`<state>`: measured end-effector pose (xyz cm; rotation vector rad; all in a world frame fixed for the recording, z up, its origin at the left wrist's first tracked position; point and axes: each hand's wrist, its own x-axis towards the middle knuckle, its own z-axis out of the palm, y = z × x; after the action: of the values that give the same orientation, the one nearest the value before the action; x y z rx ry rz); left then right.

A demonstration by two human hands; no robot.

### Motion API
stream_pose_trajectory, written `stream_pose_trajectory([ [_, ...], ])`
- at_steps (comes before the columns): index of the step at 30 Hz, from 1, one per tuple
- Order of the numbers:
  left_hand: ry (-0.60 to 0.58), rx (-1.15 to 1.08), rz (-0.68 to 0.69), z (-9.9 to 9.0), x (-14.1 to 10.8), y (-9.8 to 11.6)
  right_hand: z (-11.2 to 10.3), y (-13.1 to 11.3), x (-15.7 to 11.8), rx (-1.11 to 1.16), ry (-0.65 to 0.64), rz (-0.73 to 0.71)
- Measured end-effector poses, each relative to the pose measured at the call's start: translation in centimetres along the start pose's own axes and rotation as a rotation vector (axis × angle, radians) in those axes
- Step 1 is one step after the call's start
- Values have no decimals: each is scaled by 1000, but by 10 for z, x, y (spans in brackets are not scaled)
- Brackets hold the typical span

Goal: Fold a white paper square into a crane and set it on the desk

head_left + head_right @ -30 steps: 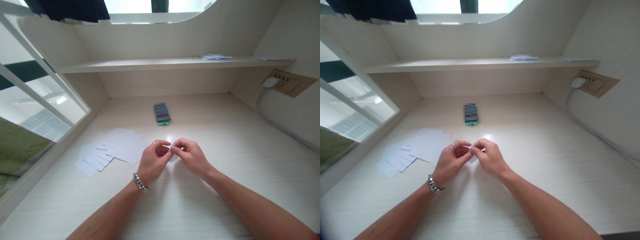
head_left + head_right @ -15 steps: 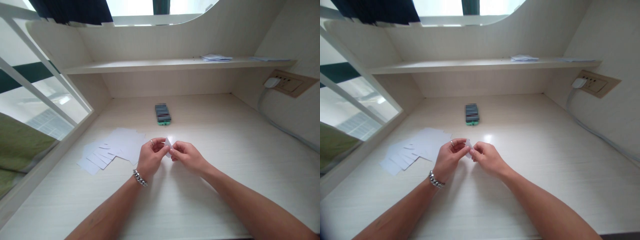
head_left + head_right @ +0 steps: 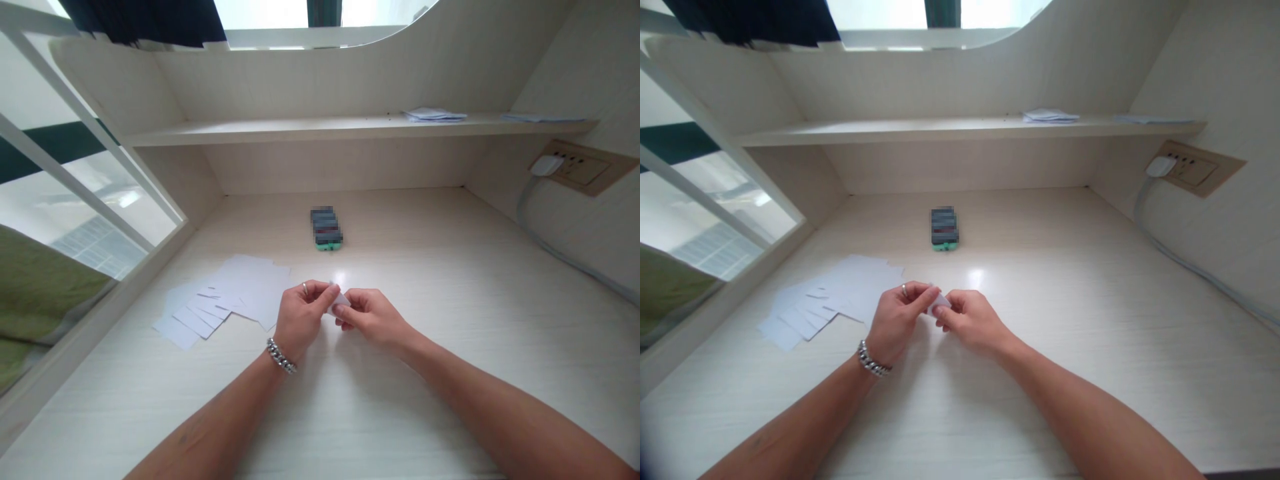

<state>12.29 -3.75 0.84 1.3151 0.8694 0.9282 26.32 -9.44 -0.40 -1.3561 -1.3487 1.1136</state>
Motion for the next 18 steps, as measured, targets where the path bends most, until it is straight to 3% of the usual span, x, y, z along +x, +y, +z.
stream_pose_trajectory([
  [5,32,-66,-4,-2,3,-3,5,-1,0,12,58,-1],
  [13,108,-73,-34,-3,5,-2,5,-4,-2,-27,-4,69],
  [18,100,-84,-27,-2,3,0,-1,-2,-1,84,-97,58],
])
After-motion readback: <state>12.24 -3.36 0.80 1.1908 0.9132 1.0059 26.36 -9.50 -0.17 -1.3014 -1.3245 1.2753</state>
